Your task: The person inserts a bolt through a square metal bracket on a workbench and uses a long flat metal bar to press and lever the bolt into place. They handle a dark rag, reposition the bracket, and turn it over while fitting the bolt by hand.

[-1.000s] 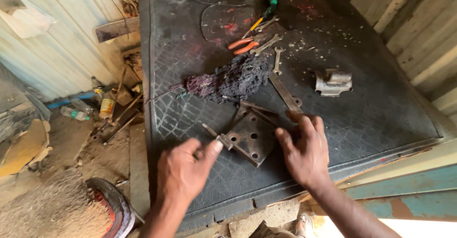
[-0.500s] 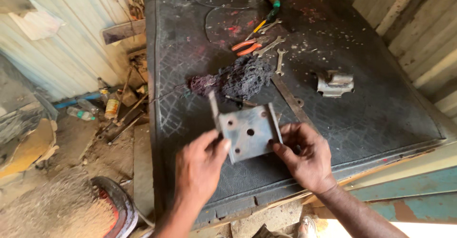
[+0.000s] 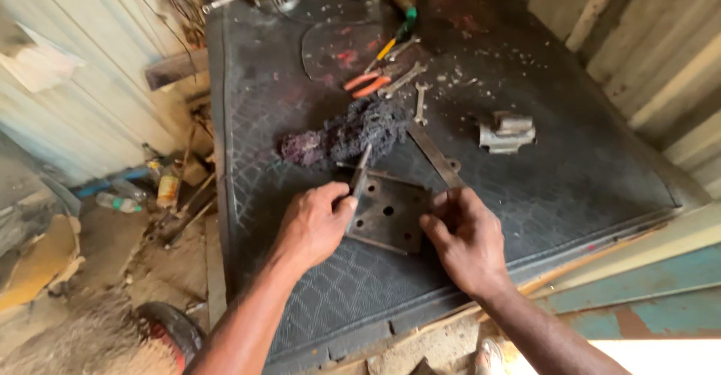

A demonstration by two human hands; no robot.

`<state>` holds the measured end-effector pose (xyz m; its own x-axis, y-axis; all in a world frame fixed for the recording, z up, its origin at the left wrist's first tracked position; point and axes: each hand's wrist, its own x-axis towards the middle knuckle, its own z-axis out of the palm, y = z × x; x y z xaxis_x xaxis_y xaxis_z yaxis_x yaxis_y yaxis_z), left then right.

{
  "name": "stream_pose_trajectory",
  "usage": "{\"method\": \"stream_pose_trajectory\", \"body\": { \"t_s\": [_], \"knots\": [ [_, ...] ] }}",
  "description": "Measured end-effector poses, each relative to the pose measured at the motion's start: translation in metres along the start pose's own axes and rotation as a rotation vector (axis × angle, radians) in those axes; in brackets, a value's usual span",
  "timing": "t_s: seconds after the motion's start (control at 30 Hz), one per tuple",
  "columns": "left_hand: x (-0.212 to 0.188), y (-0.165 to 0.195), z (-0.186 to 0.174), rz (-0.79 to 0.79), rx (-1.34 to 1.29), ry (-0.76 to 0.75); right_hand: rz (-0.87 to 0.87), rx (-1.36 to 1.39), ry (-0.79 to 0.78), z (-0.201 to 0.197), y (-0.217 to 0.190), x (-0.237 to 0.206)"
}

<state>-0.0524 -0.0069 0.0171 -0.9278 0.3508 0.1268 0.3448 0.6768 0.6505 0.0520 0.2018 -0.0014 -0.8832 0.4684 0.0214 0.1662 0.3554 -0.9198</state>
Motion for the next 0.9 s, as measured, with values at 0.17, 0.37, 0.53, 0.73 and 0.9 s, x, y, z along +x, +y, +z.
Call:
{"method": "stream_pose_trajectory", "body": {
  "t_s": [0.17,0.37,0.53,0.73,0.9],
  "knots": [
    [0.0,0.005,-0.004,-0.131,-0.037,-0.031,-0.095,-0.115,-0.039,0.001,-0.013,0.002],
    [-0.007,0.013,-0.014,-0.217,-0.104,-0.016,-0.19,0.299,-0.235,-0.002,-0.006,-0.002],
    [-0.014,0.01,-0.013,-0.252,-0.202,0.029,-0.205,0.135,-0.217,0.003,-0.001,-0.002],
    [-0.009,-0.006,0.0,-0.127,-0.308,0.086,-0.23,0.229,-0.095,0.004,0.006,0.004],
    [-0.012,-0.014,0.014,-0.1,-0.4,0.129,-0.277,0.345,-0.107,0.004,0.012,0.004]
  ]
}}
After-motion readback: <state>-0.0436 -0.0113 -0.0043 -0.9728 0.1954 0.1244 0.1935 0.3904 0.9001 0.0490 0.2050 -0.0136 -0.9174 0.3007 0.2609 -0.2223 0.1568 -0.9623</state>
